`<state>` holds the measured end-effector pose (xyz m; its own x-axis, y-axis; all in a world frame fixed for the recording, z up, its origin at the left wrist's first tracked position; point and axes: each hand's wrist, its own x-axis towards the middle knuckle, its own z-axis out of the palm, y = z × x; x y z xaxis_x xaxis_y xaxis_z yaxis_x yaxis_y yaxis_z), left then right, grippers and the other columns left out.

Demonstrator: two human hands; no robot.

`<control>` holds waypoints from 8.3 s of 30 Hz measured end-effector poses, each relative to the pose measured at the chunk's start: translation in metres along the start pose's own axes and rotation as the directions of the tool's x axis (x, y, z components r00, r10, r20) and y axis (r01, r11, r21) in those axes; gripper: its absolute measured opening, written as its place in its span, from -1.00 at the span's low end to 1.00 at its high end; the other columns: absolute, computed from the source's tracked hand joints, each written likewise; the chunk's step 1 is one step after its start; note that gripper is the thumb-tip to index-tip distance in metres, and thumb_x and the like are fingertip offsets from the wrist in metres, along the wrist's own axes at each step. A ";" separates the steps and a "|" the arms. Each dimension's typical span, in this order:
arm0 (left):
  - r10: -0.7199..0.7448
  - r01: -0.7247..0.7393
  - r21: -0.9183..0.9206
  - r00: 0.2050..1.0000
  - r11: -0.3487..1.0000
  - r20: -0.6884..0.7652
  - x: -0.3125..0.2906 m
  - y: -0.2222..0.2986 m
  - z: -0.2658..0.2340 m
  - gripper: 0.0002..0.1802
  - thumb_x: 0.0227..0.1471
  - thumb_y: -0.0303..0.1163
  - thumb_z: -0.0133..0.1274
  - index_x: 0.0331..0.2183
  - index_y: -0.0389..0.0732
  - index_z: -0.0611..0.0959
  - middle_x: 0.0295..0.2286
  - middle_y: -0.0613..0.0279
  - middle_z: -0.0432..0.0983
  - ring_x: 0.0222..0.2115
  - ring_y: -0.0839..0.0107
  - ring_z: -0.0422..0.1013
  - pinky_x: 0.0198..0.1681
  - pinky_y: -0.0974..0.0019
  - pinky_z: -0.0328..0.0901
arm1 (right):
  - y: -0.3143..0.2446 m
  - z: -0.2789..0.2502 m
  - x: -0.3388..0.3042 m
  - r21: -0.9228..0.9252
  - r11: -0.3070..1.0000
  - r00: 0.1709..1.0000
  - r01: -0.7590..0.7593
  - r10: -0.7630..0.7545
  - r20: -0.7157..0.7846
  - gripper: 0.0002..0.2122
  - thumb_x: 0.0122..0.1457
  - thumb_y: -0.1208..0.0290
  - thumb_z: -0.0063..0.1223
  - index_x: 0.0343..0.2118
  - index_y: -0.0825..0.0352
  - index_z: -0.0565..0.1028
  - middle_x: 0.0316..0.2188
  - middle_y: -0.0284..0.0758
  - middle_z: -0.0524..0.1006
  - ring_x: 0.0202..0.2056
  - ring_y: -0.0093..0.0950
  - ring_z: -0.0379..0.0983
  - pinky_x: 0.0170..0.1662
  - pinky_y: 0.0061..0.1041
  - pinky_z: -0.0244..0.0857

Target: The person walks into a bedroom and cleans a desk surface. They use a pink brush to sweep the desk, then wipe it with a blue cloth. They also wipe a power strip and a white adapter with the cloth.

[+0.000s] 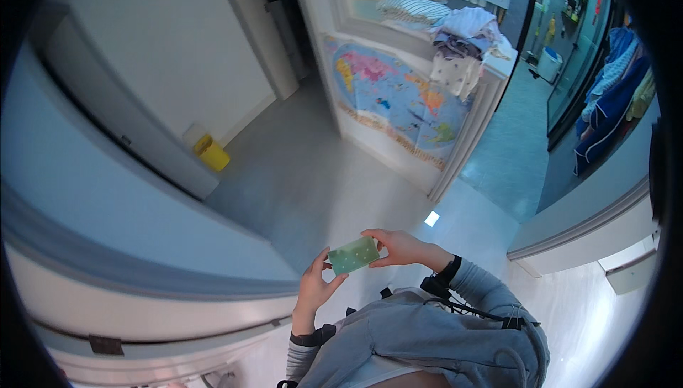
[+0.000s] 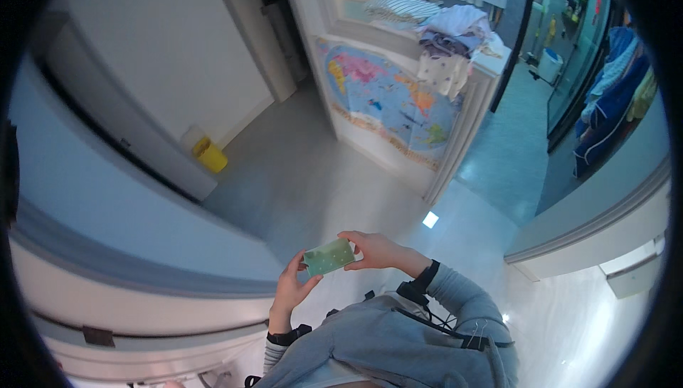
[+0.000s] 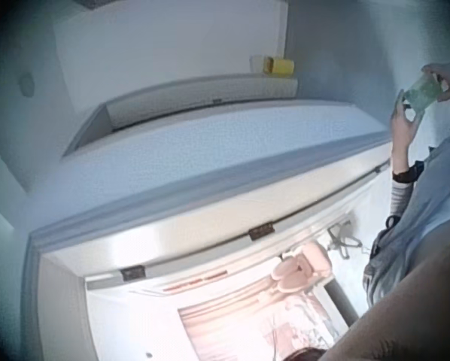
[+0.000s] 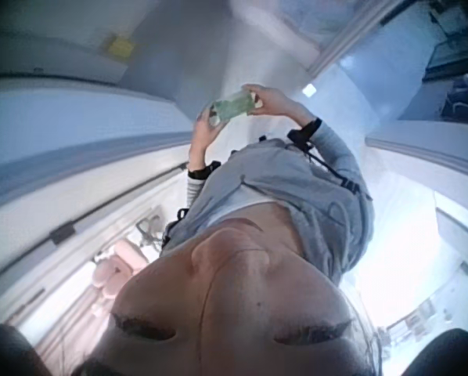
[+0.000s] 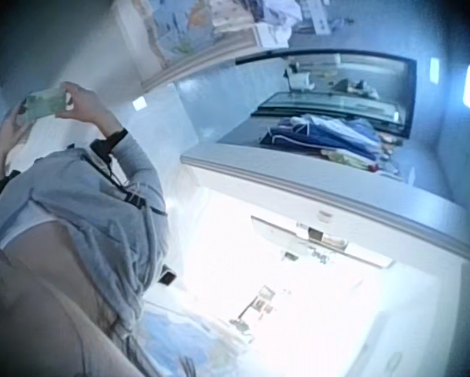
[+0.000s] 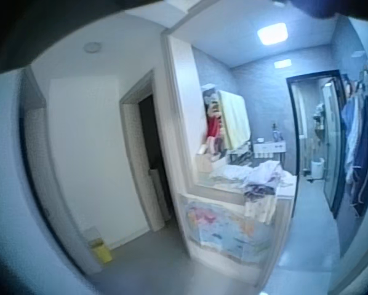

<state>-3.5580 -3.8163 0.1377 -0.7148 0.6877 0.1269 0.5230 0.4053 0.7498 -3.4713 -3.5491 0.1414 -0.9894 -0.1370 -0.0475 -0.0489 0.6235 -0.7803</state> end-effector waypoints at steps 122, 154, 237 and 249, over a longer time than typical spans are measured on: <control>0.487 -0.480 -0.660 0.852 0.578 -0.193 0.614 0.140 0.076 -0.08 0.07 -0.26 0.22 0.20 -0.28 -0.03 0.03 0.06 0.18 0.02 0.30 0.25 0.11 0.21 0.19 | 0.160 -0.355 0.175 0.256 0.967 0.679 -0.013 0.196 -0.707 -0.61 0.31 0.10 -0.06 0.02 0.31 0.38 -0.42 -0.16 0.54 -0.38 -0.17 0.53 -0.32 -0.29 0.37; 0.590 -0.325 -0.667 0.779 0.671 0.214 0.595 0.115 0.037 -0.02 -0.09 -0.31 0.23 0.23 -0.19 0.00 0.23 -0.02 0.04 0.20 0.29 0.10 0.20 0.18 0.12 | 0.104 -0.367 0.128 0.286 0.955 0.652 -0.081 0.267 -0.709 -0.67 0.32 0.07 -0.08 -0.19 0.28 0.49 -0.59 -0.25 0.49 -0.55 -0.28 0.45 -0.43 -0.36 0.29; 0.912 -0.545 -0.733 0.294 0.407 0.288 0.647 0.129 0.025 0.21 -0.37 0.19 0.39 0.24 -0.08 0.22 0.18 -0.22 0.03 0.20 -0.10 0.04 0.22 -0.10 -0.05 | 0.085 -0.373 0.142 0.714 0.698 0.872 -0.063 0.386 -0.301 -0.44 0.36 -0.14 -0.31 -0.13 0.34 0.50 -0.76 -0.49 0.28 -0.71 -0.68 0.24 -0.59 -0.64 0.15; 0.939 -0.563 -0.765 0.308 0.312 0.155 0.634 0.138 0.022 0.02 -0.26 0.33 0.29 0.16 0.02 0.36 0.14 -0.32 0.05 0.09 -0.19 0.15 0.11 -0.17 0.09 | 0.075 -0.380 0.144 0.685 0.727 0.867 -0.034 0.363 -0.342 -0.41 0.33 -0.18 -0.28 -0.19 0.37 0.53 -0.75 -0.49 0.30 -0.71 -0.70 0.22 -0.62 -0.63 0.12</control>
<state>-3.9284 -3.3112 0.3075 0.3425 0.6859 0.6420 0.2103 -0.7220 0.6592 -3.6696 -3.2300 0.3133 -0.9222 0.3704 -0.1108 0.0915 -0.0693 -0.9934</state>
